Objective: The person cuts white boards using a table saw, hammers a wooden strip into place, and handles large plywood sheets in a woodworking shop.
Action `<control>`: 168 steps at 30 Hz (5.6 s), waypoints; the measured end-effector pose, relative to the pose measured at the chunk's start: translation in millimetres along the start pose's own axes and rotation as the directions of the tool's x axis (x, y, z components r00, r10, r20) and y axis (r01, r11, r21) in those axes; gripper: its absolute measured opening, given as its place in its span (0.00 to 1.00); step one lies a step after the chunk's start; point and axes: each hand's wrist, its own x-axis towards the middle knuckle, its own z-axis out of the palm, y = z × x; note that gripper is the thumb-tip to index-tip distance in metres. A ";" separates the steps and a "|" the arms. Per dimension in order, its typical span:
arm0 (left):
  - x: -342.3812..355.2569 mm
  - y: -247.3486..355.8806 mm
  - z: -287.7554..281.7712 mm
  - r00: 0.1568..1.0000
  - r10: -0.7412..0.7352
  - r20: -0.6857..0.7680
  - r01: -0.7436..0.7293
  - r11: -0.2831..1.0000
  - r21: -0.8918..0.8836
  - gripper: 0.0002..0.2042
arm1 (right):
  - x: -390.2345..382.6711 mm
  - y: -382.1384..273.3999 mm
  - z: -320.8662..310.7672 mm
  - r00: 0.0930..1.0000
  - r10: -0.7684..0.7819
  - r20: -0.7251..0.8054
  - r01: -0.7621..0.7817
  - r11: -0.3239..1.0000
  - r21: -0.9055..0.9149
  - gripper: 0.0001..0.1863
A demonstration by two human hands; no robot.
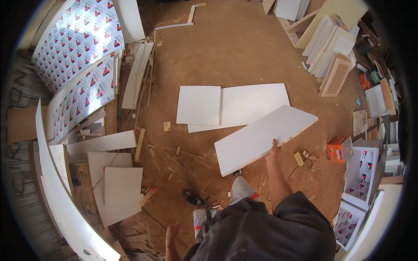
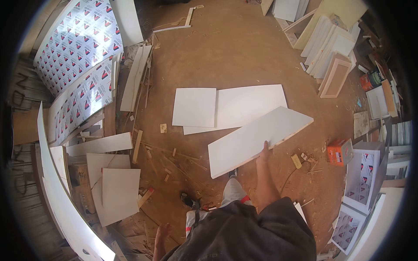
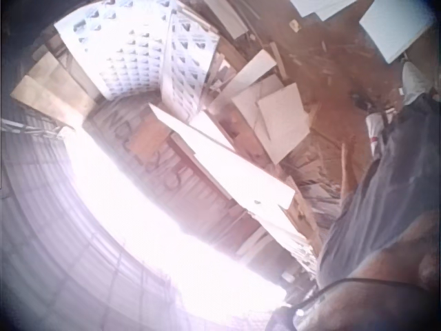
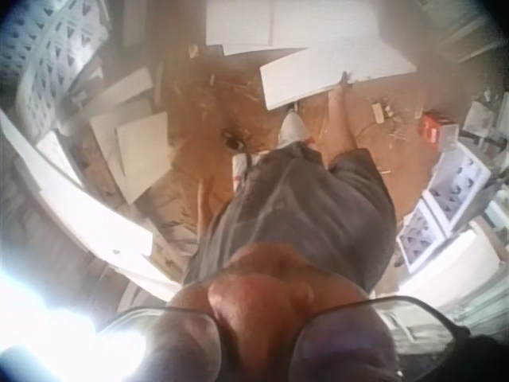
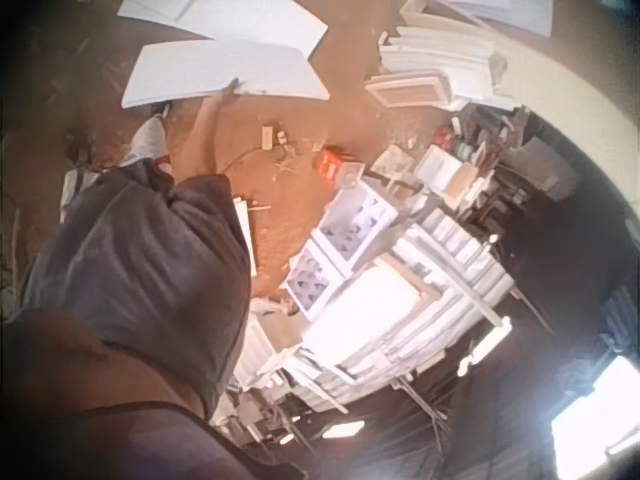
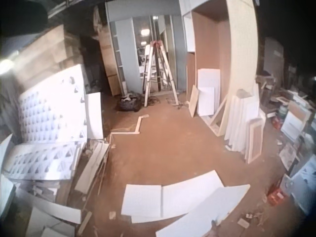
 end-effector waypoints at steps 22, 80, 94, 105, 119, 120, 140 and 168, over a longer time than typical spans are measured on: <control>-49.0 32.6 89.3 0.985 -0.173 -0.017 0.155 0.920 -0.359 0.20 | 88.3 -7.5 108.7 0.992 -0.027 0.120 0.025 1.000 0.017 0.26; -125.2 -304.4 -186.1 0.743 -0.575 -0.344 -0.462 -0.068 -0.884 0.27 | -446.7 290.3 284.4 0.429 0.673 0.602 0.609 0.277 -0.743 0.17; -49.6 -332.0 -310.7 0.639 -0.589 -0.494 -0.751 -0.341 -0.565 0.21 | -959.3 557.9 306.1 -0.280 0.844 0.458 0.640 0.520 -0.566 0.32; -62.1 -341.9 -311.2 0.670 -0.524 -0.525 -0.731 -0.344 -0.589 0.22 | -1004.1 652.2 331.0 -0.259 0.841 0.476 0.497 0.538 -0.681 0.38; -168.6 -523.7 -276.6 0.593 -0.746 -0.301 -0.571 -0.127 -0.811 0.23 | -1068.6 639.2 142.0 -0.237 0.885 0.401 0.524 0.464 -0.714 0.24; -186.1 -543.3 -269.1 0.573 -0.767 -0.289 -0.629 -0.186 -0.755 0.23 | -1070.8 632.8 110.2 -0.231 0.897 0.378 0.528 0.442 -0.725 0.23; -308.7 -881.0 -271.4 -0.083 -0.989 -0.126 -0.298 0.145 -0.944 0.28 | -1168.8 724.7 19.1 -0.131 0.910 0.393 0.435 0.409 -0.802 0.42; -249.1 -946.5 -330.2 0.149 -0.956 0.253 -0.942 -0.215 -0.257 0.29 | -1244.1 759.3 13.3 -0.116 0.853 0.510 0.444 0.504 -0.741 0.18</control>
